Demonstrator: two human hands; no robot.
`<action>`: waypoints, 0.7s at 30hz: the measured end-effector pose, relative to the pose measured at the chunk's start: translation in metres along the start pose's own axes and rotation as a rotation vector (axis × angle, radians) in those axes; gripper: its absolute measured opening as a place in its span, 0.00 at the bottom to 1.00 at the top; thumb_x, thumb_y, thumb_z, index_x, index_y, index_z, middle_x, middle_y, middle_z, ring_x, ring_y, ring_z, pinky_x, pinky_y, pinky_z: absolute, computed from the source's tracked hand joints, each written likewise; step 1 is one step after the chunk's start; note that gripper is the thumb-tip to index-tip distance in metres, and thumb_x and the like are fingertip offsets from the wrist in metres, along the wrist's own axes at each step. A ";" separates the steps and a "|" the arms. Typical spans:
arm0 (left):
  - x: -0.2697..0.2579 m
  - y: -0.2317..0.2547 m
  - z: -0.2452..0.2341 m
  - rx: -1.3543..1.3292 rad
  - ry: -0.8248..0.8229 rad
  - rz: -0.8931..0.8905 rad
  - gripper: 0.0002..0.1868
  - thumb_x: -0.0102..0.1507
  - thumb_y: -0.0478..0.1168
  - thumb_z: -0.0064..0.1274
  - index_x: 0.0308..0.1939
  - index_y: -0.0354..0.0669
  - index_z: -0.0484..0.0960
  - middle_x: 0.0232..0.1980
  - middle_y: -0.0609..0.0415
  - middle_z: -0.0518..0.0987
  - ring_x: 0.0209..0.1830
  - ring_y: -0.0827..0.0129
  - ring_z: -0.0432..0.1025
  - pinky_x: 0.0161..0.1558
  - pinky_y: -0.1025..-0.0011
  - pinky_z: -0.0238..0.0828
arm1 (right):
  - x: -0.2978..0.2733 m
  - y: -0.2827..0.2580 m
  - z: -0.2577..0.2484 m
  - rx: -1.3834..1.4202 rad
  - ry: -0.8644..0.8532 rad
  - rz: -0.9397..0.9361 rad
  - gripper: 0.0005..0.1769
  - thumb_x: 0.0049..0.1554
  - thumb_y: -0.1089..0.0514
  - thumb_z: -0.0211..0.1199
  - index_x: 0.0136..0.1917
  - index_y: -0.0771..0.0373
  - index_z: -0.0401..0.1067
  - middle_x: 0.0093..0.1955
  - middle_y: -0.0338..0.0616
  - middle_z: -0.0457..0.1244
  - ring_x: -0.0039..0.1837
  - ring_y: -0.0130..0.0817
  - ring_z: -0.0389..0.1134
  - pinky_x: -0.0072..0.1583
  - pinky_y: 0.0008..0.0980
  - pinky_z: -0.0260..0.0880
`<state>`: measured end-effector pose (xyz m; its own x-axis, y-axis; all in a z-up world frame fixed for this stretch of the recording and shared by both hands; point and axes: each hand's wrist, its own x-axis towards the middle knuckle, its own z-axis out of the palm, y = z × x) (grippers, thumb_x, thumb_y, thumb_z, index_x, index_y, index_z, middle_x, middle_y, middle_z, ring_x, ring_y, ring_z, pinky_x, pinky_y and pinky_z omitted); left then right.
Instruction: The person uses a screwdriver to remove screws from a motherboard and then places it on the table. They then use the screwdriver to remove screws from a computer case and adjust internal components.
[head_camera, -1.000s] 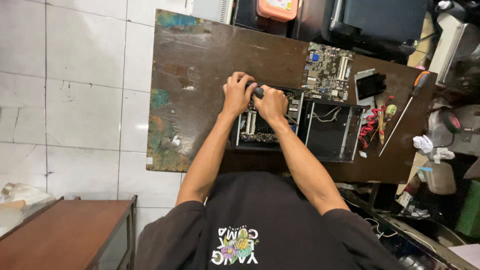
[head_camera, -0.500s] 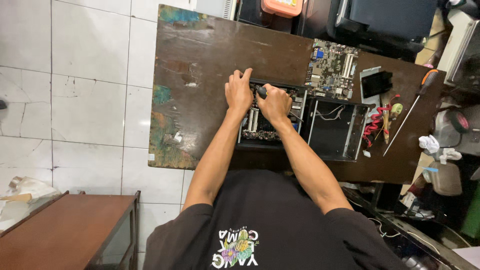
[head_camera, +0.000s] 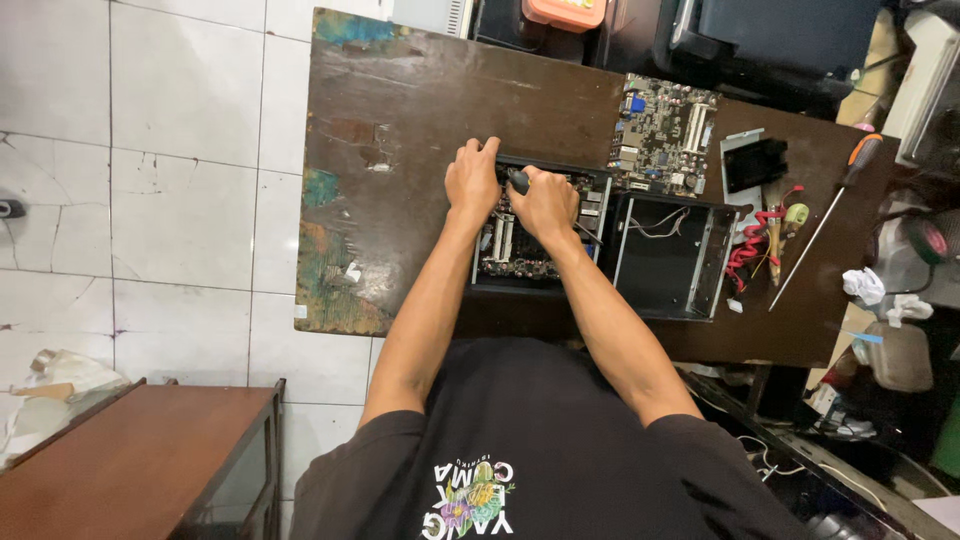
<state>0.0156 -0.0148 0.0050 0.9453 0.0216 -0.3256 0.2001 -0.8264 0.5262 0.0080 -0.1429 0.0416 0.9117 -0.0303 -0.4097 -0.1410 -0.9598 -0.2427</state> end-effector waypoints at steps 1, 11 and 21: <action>0.001 0.000 0.000 0.000 -0.002 0.001 0.23 0.57 0.29 0.51 0.54 0.55 0.69 0.50 0.53 0.69 0.55 0.54 0.69 0.47 0.59 0.72 | 0.000 0.001 0.000 0.000 0.000 0.002 0.15 0.51 0.38 0.60 0.45 0.45 0.76 0.40 0.43 0.69 0.50 0.51 0.72 0.52 0.47 0.71; -0.002 0.009 -0.013 0.051 0.006 0.043 0.14 0.58 0.27 0.51 0.44 0.46 0.71 0.50 0.46 0.68 0.51 0.47 0.71 0.44 0.56 0.75 | -0.005 -0.003 -0.012 0.021 -0.042 0.006 0.16 0.52 0.38 0.59 0.46 0.47 0.75 0.41 0.46 0.69 0.50 0.53 0.71 0.53 0.48 0.71; -0.003 0.020 -0.022 0.069 -0.014 0.006 0.11 0.60 0.29 0.54 0.43 0.46 0.73 0.50 0.46 0.66 0.52 0.48 0.70 0.45 0.55 0.77 | -0.009 -0.004 -0.018 0.051 -0.046 -0.010 0.15 0.53 0.40 0.58 0.46 0.48 0.74 0.43 0.45 0.69 0.51 0.52 0.71 0.54 0.48 0.70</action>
<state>0.0228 -0.0191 0.0336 0.9425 0.0091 -0.3342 0.1761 -0.8634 0.4729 0.0070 -0.1440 0.0624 0.8948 -0.0070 -0.4464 -0.1527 -0.9444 -0.2913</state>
